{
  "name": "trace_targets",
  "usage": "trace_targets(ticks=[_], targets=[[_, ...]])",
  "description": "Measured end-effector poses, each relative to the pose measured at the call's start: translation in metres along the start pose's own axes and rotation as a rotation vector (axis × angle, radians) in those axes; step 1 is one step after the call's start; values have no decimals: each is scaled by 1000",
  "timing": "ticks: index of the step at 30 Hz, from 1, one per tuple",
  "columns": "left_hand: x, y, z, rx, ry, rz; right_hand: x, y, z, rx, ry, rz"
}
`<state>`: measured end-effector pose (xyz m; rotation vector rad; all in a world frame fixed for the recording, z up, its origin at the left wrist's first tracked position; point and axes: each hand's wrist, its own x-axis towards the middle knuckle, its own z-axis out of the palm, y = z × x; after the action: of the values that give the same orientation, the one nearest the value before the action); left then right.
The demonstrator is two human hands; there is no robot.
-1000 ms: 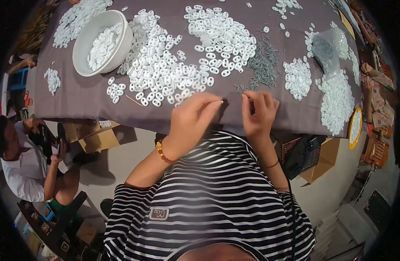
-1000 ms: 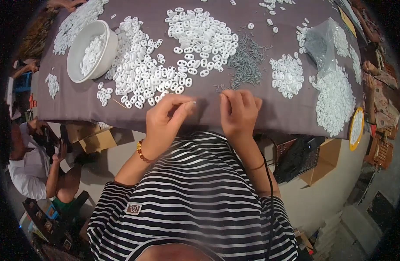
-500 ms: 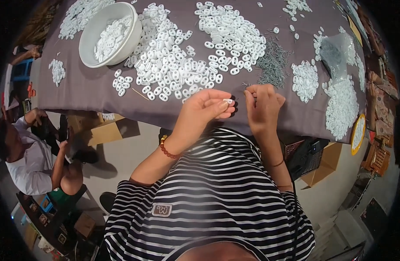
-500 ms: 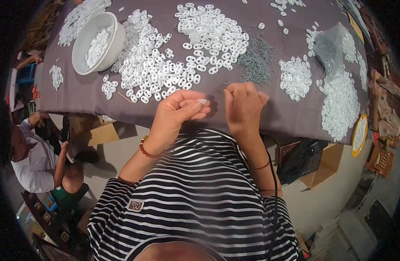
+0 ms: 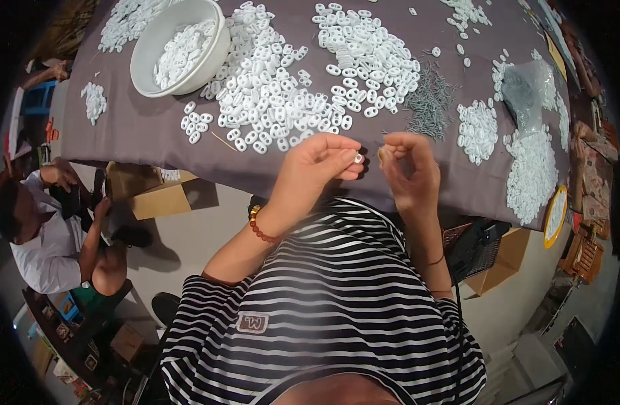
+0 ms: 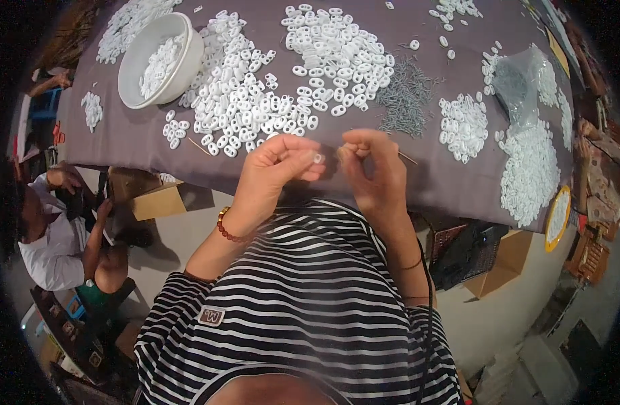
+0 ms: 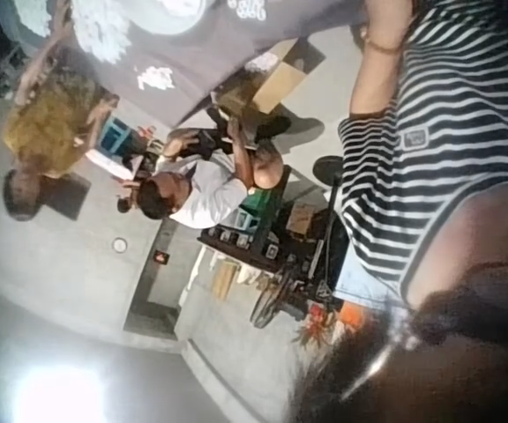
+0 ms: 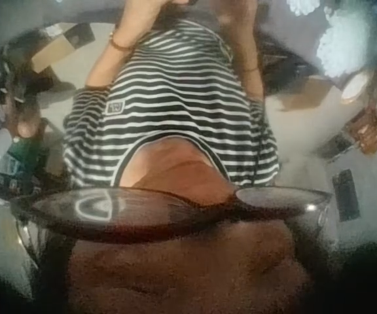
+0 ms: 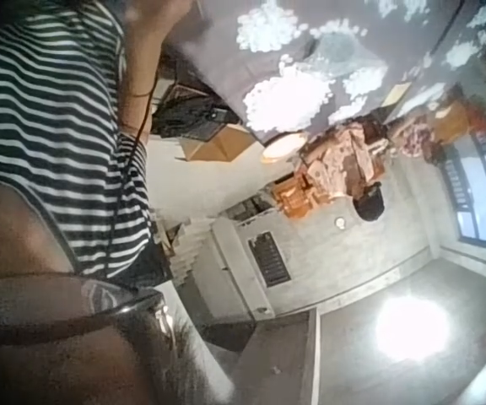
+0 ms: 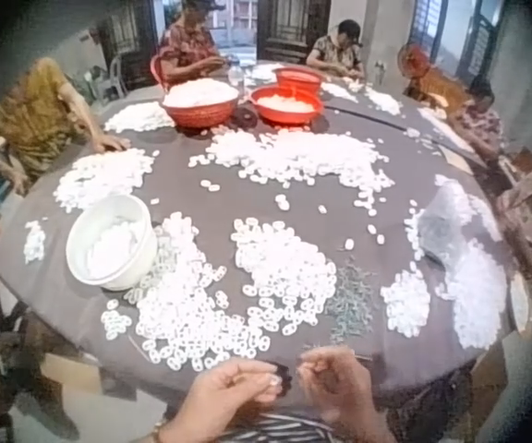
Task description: The person assembles small plastic components by picking up plastic pieces and inserting metal pins into them by hand.
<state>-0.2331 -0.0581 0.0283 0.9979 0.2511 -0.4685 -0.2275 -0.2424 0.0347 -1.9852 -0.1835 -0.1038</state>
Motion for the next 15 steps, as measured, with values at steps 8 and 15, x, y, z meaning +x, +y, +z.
trace_targets(ticks=[8,15], targets=[[-2,-3,-7,-9,-4,82,9,-6,6,81,-203,-96],[-3,-5,-7,3,8,139,3,-7,10,144,-193,8]])
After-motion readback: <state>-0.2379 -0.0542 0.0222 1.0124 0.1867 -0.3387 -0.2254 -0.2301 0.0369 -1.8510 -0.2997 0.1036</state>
